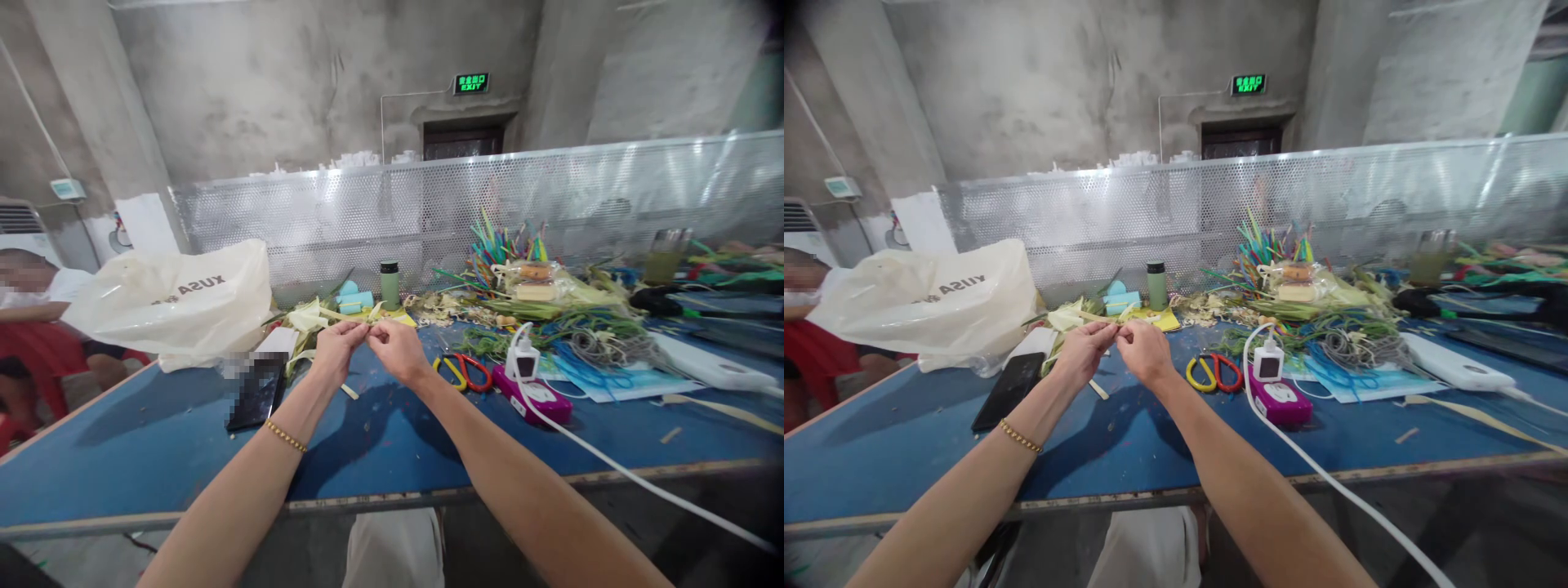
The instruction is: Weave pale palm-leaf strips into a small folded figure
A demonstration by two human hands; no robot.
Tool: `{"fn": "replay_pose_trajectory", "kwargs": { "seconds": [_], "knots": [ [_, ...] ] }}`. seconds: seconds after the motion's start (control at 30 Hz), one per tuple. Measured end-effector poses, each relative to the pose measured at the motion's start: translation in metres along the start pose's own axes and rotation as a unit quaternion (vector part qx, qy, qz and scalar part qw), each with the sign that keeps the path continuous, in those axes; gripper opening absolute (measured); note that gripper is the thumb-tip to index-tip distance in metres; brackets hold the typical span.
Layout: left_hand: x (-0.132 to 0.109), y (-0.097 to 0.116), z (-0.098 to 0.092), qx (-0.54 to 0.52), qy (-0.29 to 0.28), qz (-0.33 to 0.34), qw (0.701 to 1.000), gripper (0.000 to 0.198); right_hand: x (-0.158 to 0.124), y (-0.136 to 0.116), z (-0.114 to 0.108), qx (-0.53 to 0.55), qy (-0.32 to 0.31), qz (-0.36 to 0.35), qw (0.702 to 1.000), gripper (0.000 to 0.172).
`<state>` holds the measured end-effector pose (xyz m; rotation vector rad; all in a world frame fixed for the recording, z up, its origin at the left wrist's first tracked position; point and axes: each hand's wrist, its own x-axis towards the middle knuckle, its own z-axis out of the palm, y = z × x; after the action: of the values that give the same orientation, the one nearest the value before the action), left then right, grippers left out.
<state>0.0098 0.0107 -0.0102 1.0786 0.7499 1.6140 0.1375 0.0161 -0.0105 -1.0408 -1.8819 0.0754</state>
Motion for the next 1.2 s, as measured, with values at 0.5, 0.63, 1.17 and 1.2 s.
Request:
{"fn": "replay_pose_trajectory", "kwargs": {
  "seconds": [0.5,0.63,1.17,1.2],
  "knots": [
    [0.002,-0.002,-0.002,-0.002,0.006,0.011,1.000,0.024,-0.005,-0.011,-0.002,-0.092,-0.016,-0.046,0.995,0.017],
    [0.004,0.001,-0.005,0.041,0.009,0.038,0.998,0.022,-0.003,-0.008,-0.008,-0.083,-0.029,-0.060,0.994,0.020],
    [-0.001,0.001,-0.005,0.378,-0.081,0.154,0.909,0.014,0.009,0.012,-0.021,-0.028,-0.063,-0.016,0.998,0.007],
    [-0.001,0.001,-0.005,0.379,-0.080,0.157,0.908,0.014,0.010,0.013,-0.020,-0.024,-0.072,-0.013,0.997,0.007]
  ]
}}
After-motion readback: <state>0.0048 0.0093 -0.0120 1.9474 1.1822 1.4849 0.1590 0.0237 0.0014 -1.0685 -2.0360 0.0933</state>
